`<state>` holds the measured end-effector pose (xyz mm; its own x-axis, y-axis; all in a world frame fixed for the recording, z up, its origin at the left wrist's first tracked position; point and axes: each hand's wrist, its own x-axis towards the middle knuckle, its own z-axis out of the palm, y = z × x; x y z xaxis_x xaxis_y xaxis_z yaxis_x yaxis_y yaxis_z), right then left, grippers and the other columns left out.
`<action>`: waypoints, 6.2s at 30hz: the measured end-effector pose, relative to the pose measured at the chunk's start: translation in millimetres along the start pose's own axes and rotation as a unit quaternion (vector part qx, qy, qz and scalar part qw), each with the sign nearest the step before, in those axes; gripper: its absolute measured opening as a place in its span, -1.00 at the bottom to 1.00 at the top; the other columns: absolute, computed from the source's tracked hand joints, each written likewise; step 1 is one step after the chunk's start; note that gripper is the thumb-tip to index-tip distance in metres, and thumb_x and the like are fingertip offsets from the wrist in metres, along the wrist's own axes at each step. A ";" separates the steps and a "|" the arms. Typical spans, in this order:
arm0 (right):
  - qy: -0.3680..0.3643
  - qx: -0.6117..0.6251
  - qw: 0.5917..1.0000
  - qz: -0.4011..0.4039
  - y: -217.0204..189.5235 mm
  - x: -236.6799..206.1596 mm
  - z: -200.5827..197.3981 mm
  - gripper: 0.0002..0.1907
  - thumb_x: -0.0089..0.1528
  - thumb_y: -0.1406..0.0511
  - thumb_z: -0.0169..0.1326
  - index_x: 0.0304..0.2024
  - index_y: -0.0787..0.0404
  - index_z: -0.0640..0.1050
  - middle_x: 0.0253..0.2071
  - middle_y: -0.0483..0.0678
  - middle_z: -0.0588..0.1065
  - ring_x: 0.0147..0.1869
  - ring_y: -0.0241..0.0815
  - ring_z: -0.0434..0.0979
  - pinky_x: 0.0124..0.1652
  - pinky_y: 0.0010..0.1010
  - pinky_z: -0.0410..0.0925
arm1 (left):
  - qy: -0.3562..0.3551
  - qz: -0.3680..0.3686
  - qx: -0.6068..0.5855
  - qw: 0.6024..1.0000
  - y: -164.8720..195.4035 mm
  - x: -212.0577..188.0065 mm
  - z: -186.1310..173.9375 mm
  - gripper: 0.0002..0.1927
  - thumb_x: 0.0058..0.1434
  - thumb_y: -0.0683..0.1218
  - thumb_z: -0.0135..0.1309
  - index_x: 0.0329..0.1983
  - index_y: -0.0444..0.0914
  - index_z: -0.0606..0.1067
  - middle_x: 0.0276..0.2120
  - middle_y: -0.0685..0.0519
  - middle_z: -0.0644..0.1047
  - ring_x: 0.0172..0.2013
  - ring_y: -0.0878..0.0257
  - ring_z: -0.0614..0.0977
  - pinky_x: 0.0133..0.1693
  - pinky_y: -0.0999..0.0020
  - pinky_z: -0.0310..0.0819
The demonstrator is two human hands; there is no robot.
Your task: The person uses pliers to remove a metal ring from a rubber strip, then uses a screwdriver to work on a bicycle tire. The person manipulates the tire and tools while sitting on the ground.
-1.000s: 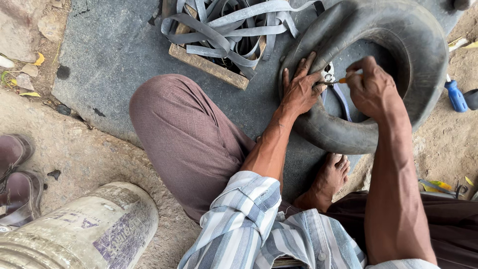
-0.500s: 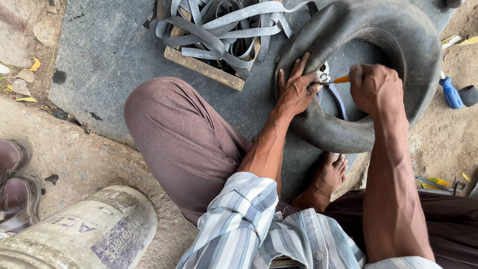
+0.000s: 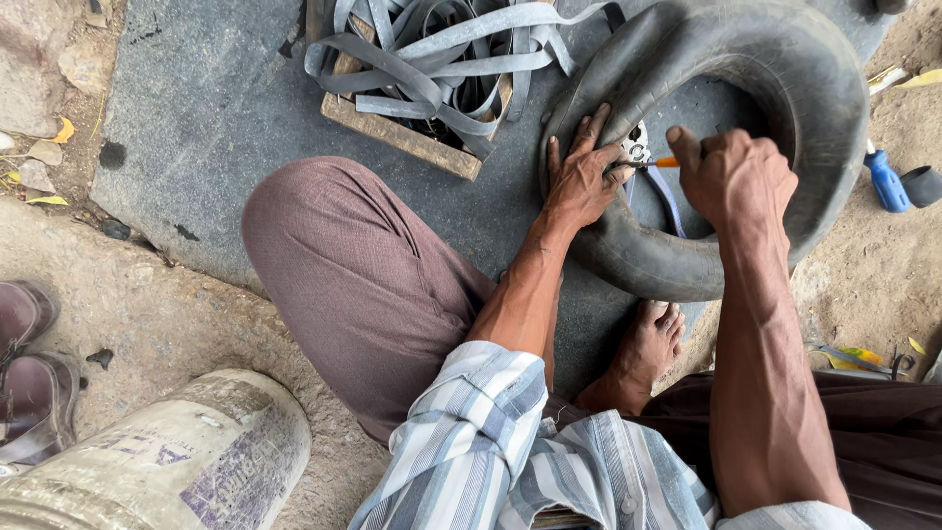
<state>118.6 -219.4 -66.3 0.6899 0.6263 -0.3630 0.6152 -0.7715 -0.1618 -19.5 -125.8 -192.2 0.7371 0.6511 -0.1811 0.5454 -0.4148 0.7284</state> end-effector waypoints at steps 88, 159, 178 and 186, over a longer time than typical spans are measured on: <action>-0.033 -0.044 0.998 0.023 -14.0 -9.3 -7.9 -0.47 0.48 -0.02 -0.05 -0.19 0.25 0.70 -0.47 0.21 0.55 -0.43 0.12 0.59 -0.40 -0.11 0.43 | -0.008 -0.004 0.008 1.000 -4.8 -0.2 1.0 -0.75 0.17 0.04 0.23 -0.09 -0.02 0.64 0.52 0.08 0.03 0.48 0.00 0.11 0.39 -0.44 -0.31; 0.005 0.331 0.944 -0.015 -5.2 -17.4 -15.6 -0.72 0.35 0.25 0.21 -0.21 0.42 0.60 -0.41 0.08 0.61 -0.43 -0.23 0.65 -0.49 -0.42 0.50 | -0.037 0.017 -0.021 0.999 -13.0 2.6 -0.7 -0.67 0.26 0.20 0.08 -0.04 0.01 0.64 0.55 0.05 -0.01 0.52 -0.08 0.04 0.40 -0.43 -0.48; 0.026 0.294 0.955 -0.020 -1.0 -14.3 -9.4 -0.63 0.37 0.17 0.21 -0.25 0.44 0.61 -0.51 0.08 0.58 -0.52 -0.24 0.62 -0.54 -0.43 0.45 | -0.044 0.007 -0.023 0.999 -12.5 2.6 -0.3 -0.70 0.26 0.16 0.09 -0.05 0.00 0.65 0.55 0.03 -0.01 0.52 -0.07 0.01 0.41 -0.40 -0.49; 0.028 0.296 0.955 -0.001 -2.7 -12.5 -7.2 -0.59 0.36 0.15 0.23 -0.31 0.43 0.61 -0.55 0.08 0.56 -0.55 -0.24 0.60 -0.56 -0.44 0.44 | -0.038 0.010 -0.023 0.999 -12.2 2.5 -0.5 -0.71 0.27 0.16 0.11 -0.05 0.01 0.65 0.55 0.01 -0.01 0.52 -0.08 0.01 0.41 -0.41 -0.47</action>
<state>111.1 -224.4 -54.8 0.7185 0.6204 -0.3144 0.3054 -0.6875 -0.6589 -24.5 -118.8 -201.2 0.7771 0.5919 -0.2140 0.5120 -0.3967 0.7619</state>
